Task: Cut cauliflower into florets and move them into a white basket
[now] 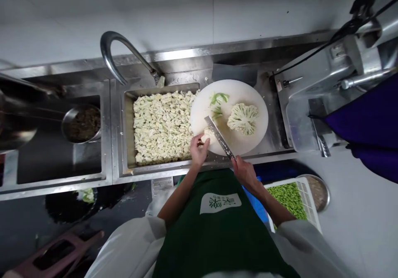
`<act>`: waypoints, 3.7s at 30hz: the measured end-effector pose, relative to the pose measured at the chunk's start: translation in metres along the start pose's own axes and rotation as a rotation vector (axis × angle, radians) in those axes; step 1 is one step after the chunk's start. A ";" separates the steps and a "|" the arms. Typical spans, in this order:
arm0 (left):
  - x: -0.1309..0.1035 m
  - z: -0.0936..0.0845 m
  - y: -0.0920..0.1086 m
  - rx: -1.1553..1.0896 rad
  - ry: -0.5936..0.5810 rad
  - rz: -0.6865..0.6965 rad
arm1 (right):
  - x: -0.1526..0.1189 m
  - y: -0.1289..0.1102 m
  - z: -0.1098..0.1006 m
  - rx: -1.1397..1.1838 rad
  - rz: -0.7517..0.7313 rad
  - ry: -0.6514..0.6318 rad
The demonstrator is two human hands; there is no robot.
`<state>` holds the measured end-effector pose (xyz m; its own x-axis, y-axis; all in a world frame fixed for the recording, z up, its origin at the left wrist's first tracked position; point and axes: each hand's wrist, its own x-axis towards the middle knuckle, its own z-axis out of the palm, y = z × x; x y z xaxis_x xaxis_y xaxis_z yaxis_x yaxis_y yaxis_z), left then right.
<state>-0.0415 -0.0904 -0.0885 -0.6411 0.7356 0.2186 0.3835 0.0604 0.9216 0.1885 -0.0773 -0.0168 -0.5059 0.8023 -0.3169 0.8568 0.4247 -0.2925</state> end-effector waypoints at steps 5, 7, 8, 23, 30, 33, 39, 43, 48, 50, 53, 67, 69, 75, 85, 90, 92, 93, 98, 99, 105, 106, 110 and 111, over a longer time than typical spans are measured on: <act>-0.004 0.002 -0.001 0.037 0.015 0.041 | 0.004 -0.015 -0.003 -0.034 0.022 -0.106; -0.003 0.003 0.000 0.069 -0.017 0.078 | 0.010 -0.020 -0.005 -0.041 0.043 -0.159; -0.002 0.003 0.001 0.085 -0.035 0.101 | 0.014 -0.023 -0.007 -0.042 0.051 -0.190; 0.024 -0.024 0.008 0.134 -0.089 0.232 | 0.030 0.001 -0.015 -0.078 0.080 -0.164; 0.055 -0.024 0.008 0.070 -0.177 0.264 | 0.013 0.001 -0.017 -0.106 0.050 -0.092; 0.061 -0.024 0.009 0.050 -0.201 0.281 | 0.011 -0.001 -0.021 -0.129 0.007 -0.106; 0.067 -0.025 0.011 0.098 -0.196 0.270 | 0.020 -0.003 -0.028 -0.210 -0.046 -0.196; 0.065 -0.027 0.008 0.081 -0.197 0.230 | 0.032 -0.008 -0.029 -0.225 -0.054 -0.247; 0.057 -0.030 -0.001 0.054 -0.193 0.261 | 0.044 -0.024 -0.026 -0.187 -0.054 -0.214; 0.054 -0.029 -0.004 0.052 -0.204 0.253 | 0.049 -0.029 -0.026 -0.142 -0.054 -0.200; 0.057 -0.024 -0.008 0.067 -0.197 0.242 | 0.053 -0.025 -0.029 -0.071 -0.042 -0.180; 0.087 -0.016 0.005 0.131 0.067 0.294 | 0.014 -0.033 -0.014 -0.051 0.074 -0.093; 0.084 -0.011 0.000 0.116 -0.054 0.308 | 0.020 -0.045 -0.011 -0.041 0.075 -0.119; 0.086 0.001 -0.010 0.074 -0.228 0.268 | 0.038 -0.052 -0.018 0.002 0.094 -0.150; 0.125 0.060 0.019 0.213 -0.330 0.445 | -0.023 0.016 -0.022 0.099 0.289 0.119; 0.146 0.070 0.026 0.090 -0.415 0.272 | -0.035 0.036 -0.008 0.215 0.343 0.257; 0.151 0.046 0.022 -0.103 -0.296 0.149 | -0.037 0.035 -0.003 0.240 0.309 0.273; 0.153 0.030 0.019 -0.196 -0.222 0.087 | -0.038 0.032 -0.001 0.245 0.277 0.259; 0.142 -0.040 -0.013 -0.519 -0.019 -0.204 | -0.026 0.003 0.002 0.128 0.062 -0.025; 0.137 -0.047 -0.020 -0.558 -0.010 -0.256 | -0.021 -0.003 0.002 0.088 0.034 -0.086; 0.104 -0.039 -0.045 -0.414 -0.090 -0.213 | 0.001 -0.012 -0.002 -0.055 0.074 -0.180; 0.100 -0.035 -0.045 -0.319 -0.097 -0.145 | 0.003 -0.010 -0.003 -0.067 0.092 -0.171; 0.086 -0.028 -0.037 0.045 -0.067 0.105 | 0.003 -0.006 -0.009 -0.121 0.113 -0.152; 0.084 -0.029 -0.034 0.092 -0.047 0.144 | 0.002 -0.007 -0.010 -0.130 0.109 -0.151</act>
<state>-0.1271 -0.0504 -0.0920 -0.5445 0.7715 0.3289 0.5298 0.0124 0.8480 0.1821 -0.0744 -0.0066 -0.4104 0.7787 -0.4746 0.9080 0.3972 -0.1334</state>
